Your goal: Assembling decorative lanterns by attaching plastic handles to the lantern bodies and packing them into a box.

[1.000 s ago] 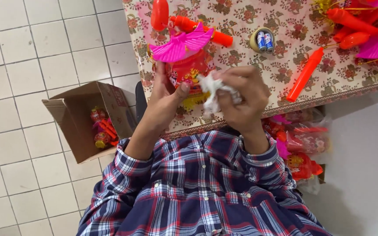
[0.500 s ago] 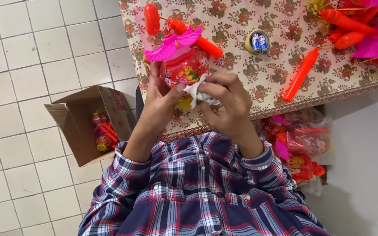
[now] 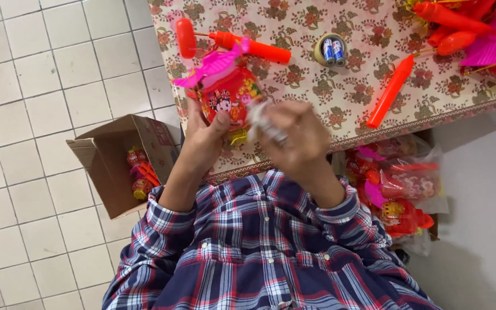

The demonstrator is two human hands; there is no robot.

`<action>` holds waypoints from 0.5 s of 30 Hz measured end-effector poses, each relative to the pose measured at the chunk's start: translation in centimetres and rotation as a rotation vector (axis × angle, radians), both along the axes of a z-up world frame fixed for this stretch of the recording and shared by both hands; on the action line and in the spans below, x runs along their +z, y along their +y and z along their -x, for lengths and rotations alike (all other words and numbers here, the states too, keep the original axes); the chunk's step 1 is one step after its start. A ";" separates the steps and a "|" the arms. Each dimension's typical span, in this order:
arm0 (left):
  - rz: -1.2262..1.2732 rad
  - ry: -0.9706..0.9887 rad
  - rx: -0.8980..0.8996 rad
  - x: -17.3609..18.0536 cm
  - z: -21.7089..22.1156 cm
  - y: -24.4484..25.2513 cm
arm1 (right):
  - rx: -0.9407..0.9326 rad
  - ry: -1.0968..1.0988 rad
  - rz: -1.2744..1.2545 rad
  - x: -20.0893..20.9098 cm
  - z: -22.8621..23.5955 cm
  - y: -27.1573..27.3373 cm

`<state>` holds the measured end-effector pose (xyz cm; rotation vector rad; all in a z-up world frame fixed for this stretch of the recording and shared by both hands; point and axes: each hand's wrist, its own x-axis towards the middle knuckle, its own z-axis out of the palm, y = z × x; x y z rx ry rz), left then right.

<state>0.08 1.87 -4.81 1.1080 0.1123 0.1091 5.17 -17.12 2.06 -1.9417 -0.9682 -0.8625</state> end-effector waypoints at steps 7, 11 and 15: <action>-0.217 -0.034 -0.046 5.0 -1.3 -1.0 | -0.050 -0.035 -0.020 -2.0 -2.3 -1.1; -0.272 -0.216 -0.060 3.2 -1.6 -1.0 | -0.071 -0.075 0.015 -1.5 -0.6 -0.5; -0.189 -0.232 -0.089 2.1 -0.8 -1.9 | -0.038 -0.062 -0.005 -0.2 -1.1 -0.7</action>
